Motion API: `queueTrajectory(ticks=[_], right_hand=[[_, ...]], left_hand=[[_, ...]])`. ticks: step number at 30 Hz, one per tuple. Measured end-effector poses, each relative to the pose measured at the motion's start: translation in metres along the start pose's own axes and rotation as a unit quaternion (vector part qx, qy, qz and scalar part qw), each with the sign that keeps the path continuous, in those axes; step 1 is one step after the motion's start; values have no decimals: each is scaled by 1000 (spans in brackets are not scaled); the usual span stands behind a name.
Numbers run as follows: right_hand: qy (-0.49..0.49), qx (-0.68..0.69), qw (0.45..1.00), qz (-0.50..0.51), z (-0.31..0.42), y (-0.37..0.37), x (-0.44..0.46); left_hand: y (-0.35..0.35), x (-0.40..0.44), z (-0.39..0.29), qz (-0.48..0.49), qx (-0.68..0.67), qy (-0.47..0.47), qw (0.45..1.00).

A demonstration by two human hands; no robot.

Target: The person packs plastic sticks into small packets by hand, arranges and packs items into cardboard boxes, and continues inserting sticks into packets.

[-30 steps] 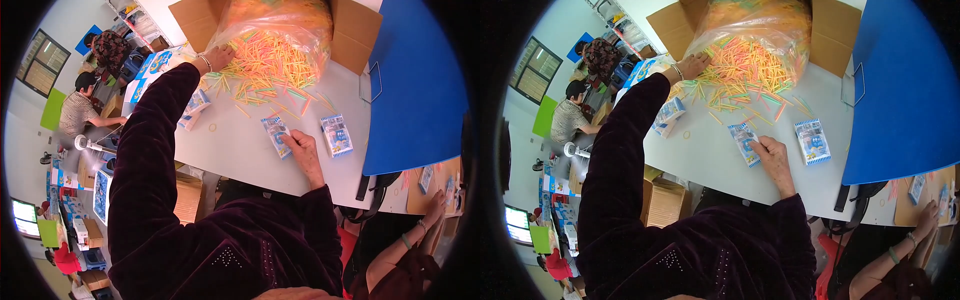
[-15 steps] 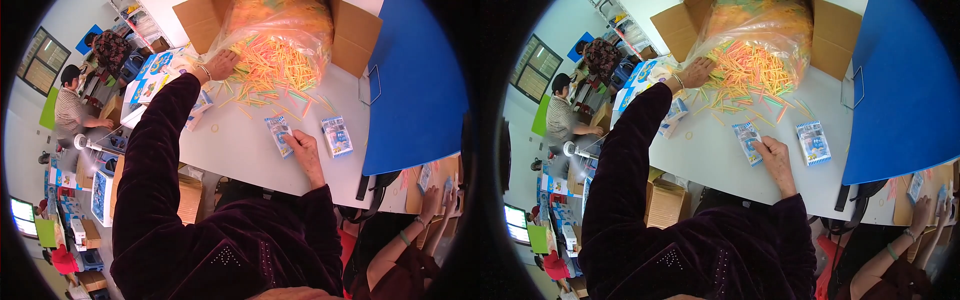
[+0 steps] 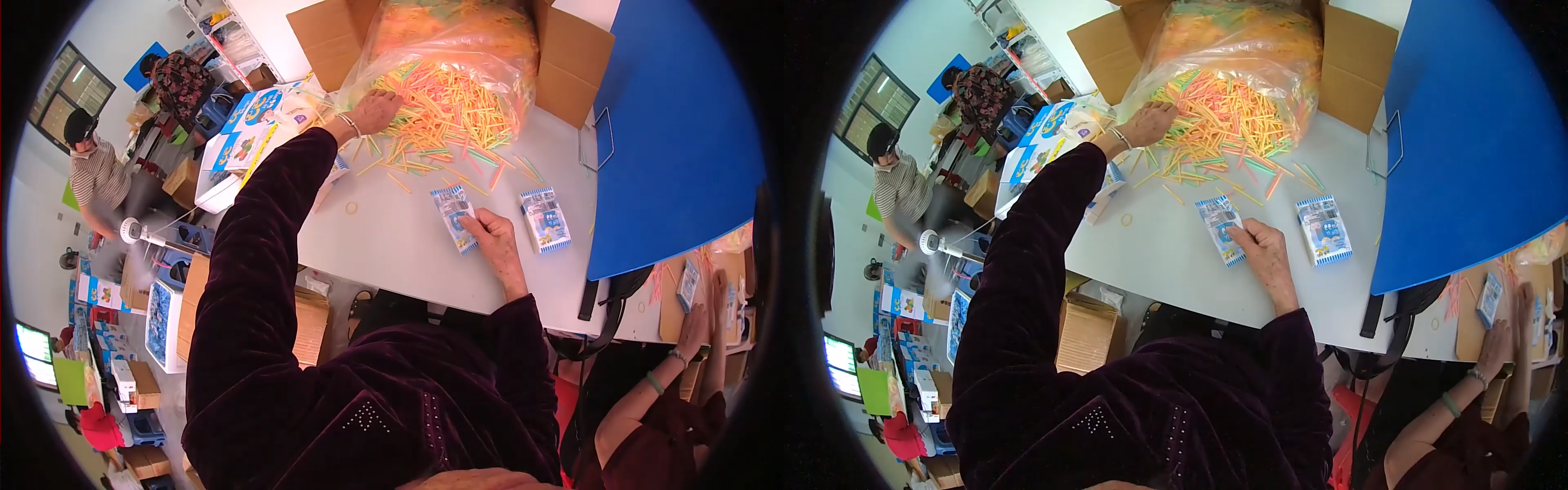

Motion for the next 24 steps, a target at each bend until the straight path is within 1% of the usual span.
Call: queueTrajectory(ticks=[2, 4, 6, 7, 9, 10, 11, 12, 13, 14, 15, 16, 17, 18, 19, 20, 21, 22, 23, 24], right_hand=[[-5, 25, 1000, -4, 2, 0, 0], [-8, 19, 1000, -5, 1, -1, 0], [-12, 13, 1000, -4, 2, -1, 0], [-8, 15, 1000, -4, 3, -2, 0], [-5, 17, 1000, -4, 2, -2, 1], [-4, 11, 1000, -5, -1, -2, 1], [-3, 6, 1000, -6, -1, -2, 2], [-5, 6, 1000, -6, -1, -1, 3], [-11, 19, 999, -27, -1, 0, 4], [-15, 33, 998, -48, 0, 0, 4], [-17, 32, 998, -49, 6, 1, 2], [3, 58, 997, -59, 15, 1, -2], [23, 84, 994, -70, 21, 1, -4], [22, 82, 994, -70, 17, 0, -2], [27, 149, 986, -70, 8, -1, 1], [34, 217, 973, -70, 2, -1, 4], [34, 216, 973, -71, 2, 2, 5], [30, 302, 949, -87, 3, 6, 7], [25, 385, 917, -103, 5, 10, 9], [25, 384, 917, -105, 8, 15, 11]], left_hand=[[-2, -1, -2, 1, -11, -8, 1000], [-6, 2, -4, 1, -22, -14, 1000], [-13, 4, -4, -10, -24, -51, 998], [-16, 7, -4, -12, -23, -50, 998], [-17, 12, -2, 63, -36, -127, 989], [-18, 10, 1, 62, -36, -127, 989], [-23, 8, 0, 27, -100, -37, 994], [-28, 6, -2, -7, -162, 54, 985], [-30, 5, -3, -9, -160, 54, 986], [-45, 2, -20, 36, -351, -65, 933], [-51, -3, -35, 79, -523, -180, 829], [-49, -8, -45, 77, -524, -178, 830], [-48, -14, -53, 29, -610, -176, 772], [-47, -19, -60, -19, -688, -171, 705], [-46, -21, -69, -20, -689, -171, 704], [-43, -22, -78, -29, -790, -217, 573], [-39, -23, -88, -37, -867, -256, 425], [-39, -24, -98, -36, -868, -255, 425], [-38, -25, -107, -38, -882, -258, 392], [-36, -26, -117, -40, -895, -262, 359]])
Point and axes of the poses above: each hand's wrist, its own x-axis towards the middle knuckle, its own y-axis out of the palm, z = x × y, the point moved 2 cm from there along x, towards the middle knuckle, and after that the axes turned 7 degrees about -x, right-handed, at the moved point
